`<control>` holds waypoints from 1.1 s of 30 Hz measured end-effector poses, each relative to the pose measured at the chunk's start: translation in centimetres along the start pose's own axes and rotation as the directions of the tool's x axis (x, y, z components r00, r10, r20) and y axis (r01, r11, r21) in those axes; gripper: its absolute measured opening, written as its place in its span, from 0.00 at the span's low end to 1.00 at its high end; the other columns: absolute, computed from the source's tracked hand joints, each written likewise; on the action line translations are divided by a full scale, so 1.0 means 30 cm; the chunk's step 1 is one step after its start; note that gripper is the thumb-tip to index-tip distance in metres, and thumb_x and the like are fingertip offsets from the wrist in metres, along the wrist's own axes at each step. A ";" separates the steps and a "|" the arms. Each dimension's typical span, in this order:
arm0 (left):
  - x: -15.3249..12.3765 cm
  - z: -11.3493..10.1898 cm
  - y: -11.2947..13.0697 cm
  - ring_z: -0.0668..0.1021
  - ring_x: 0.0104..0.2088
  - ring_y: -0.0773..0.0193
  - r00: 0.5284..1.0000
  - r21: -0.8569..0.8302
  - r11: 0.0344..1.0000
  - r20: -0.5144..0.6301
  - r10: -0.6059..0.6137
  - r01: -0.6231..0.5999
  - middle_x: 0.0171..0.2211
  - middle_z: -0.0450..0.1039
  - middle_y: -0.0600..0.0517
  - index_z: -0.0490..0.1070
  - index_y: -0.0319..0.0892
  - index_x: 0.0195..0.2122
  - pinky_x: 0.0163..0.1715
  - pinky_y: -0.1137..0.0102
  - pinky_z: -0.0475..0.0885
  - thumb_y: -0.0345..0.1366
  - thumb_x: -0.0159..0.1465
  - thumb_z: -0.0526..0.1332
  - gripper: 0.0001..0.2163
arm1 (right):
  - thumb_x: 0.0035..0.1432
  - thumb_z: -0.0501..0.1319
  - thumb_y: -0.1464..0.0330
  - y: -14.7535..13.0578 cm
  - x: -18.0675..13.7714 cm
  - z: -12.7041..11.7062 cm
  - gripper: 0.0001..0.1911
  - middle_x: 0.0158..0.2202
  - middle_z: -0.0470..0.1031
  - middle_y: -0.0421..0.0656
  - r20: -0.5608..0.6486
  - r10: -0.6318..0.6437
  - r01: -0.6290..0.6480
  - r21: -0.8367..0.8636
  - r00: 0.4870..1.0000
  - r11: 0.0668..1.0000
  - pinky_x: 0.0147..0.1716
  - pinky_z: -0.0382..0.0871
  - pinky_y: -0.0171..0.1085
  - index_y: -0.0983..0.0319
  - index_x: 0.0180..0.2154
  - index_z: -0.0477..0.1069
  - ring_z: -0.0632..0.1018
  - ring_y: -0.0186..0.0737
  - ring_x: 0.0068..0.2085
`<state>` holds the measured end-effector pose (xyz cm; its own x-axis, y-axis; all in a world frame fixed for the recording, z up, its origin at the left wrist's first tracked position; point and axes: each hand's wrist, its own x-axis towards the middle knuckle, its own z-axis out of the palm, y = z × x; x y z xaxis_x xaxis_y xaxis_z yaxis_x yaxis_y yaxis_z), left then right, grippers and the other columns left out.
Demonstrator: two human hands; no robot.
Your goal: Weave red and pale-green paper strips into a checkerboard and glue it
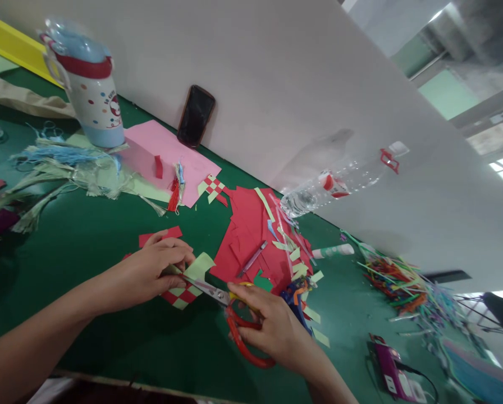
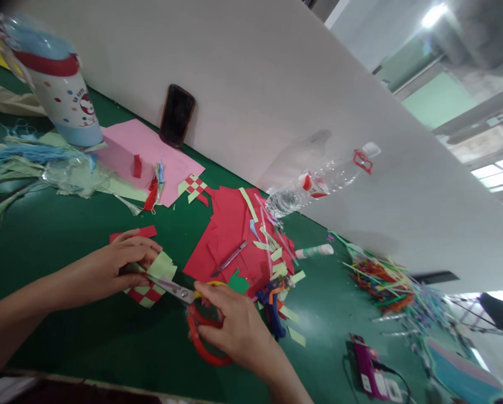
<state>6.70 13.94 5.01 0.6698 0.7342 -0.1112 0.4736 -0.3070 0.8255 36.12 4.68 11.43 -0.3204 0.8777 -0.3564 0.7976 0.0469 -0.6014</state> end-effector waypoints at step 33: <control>-0.004 -0.010 0.010 0.74 0.61 0.52 0.997 -0.027 0.999 -0.077 0.019 -0.021 0.52 0.79 0.51 0.76 0.49 0.36 0.65 0.52 0.63 0.37 0.62 0.64 0.02 | 0.50 0.64 0.73 0.011 0.006 0.009 0.37 0.58 0.79 0.44 0.061 0.077 -0.085 0.138 0.995 0.987 0.60 0.70 0.45 0.54 0.63 0.73 0.81 0.48 0.55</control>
<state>6.58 13.94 5.45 0.6329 0.7725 -0.0525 0.4437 -0.3063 0.8422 36.17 4.72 10.97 -0.2883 0.8478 -0.4451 0.7441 -0.0942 -0.6614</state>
